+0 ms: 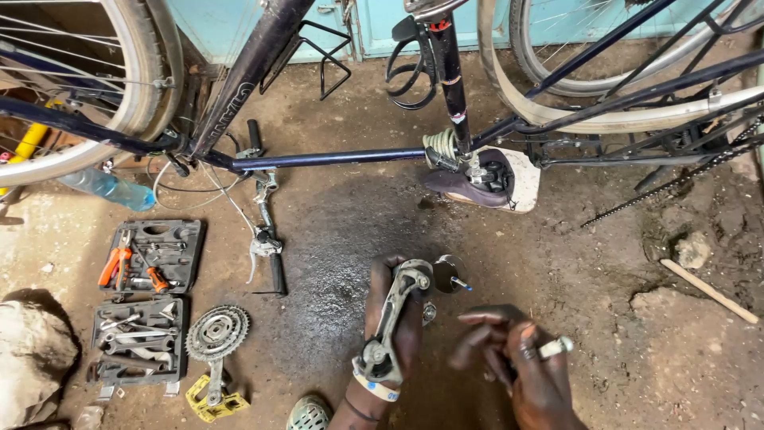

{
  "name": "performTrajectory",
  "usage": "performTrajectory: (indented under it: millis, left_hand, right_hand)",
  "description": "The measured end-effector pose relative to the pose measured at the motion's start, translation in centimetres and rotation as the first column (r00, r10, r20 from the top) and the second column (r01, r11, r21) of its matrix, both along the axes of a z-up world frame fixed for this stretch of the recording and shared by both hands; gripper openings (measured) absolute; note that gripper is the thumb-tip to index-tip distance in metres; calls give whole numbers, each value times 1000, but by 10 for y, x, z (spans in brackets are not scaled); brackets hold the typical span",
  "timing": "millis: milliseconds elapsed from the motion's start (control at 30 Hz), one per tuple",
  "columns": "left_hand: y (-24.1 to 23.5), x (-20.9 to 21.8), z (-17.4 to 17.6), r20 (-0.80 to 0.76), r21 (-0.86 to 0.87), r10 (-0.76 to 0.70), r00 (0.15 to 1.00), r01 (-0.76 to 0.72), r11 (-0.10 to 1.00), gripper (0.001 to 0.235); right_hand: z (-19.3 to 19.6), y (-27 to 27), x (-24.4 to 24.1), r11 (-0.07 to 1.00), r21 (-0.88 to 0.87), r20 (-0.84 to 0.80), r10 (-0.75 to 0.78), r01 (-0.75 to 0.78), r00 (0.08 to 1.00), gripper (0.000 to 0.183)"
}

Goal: The person disassembles a bicycle derailleur, removes a bolt and spring, and cleans the chain with a toothbrush. They then use a wrench to tighten a bolt on the derailleur.

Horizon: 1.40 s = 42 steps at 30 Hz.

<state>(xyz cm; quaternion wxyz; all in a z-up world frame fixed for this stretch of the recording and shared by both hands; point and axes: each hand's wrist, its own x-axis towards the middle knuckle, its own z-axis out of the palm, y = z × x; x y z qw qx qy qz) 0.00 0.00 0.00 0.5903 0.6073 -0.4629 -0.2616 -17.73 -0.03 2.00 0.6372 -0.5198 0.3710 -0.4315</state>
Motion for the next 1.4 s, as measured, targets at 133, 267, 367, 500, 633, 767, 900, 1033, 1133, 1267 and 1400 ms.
performTrajectory:
  millis: [133, 267, 367, 500, 633, 767, 900, 1033, 1133, 1267, 1400]
  left_hand:
    - [0, 2, -17, 124, 49, 17, 992, -23, 999, 30]
    - [2, 0, 2, 118, 252, 66, 991, -94, 963, 90]
    - [4, -2, -8, 262, 241, 134, 956, -200, 950, 50]
    - [4, 3, -3, 418, 26, 201, 886, -233, 972, 44]
    - [3, 9, 11, 221, 90, 170, 960, -193, 977, 39]
    - [4, 12, 16, 160, 268, 102, 982, -143, 953, 55]
    - [2, 14, 8, 278, 152, 89, 957, -135, 979, 42]
    - [3, 14, 17, 236, 239, 48, 970, -106, 965, 38]
    - [3, 12, 24, 279, 284, -19, 960, -64, 957, 44]
    - [5, 11, 31, 309, 273, -101, 946, 13, 962, 56]
    - [6, 13, 33, 340, 279, -137, 930, 39, 960, 58]
  right_hand:
    - [10, 10, 15, 990, 74, 116, 109, -118, 987, 59]
    - [19, 14, 22, 998, -59, -76, -12, 7, 997, 54]
    - [9, 7, 24, 999, 24, -342, -29, 40, 939, 41]
    - [-14, -8, 27, 940, 312, -352, -24, 141, 936, 31]
    - [-19, -18, 21, 977, 195, -323, -21, 88, 946, 26]
    - [-22, -36, 10, 988, 100, -399, -69, 118, 914, 20]
    - [-13, -45, -1, 972, -227, -474, -159, 55, 866, 18]
    - [13, -47, -8, 906, -421, -479, -185, -39, 858, 23]
    - [30, -47, -8, 942, -292, -464, 12, -165, 886, 42]
    - [-11, -53, -36, 959, -268, -307, 5, -92, 952, 34]
    - [-12, -62, -49, 855, -515, -276, -225, 53, 934, 32]
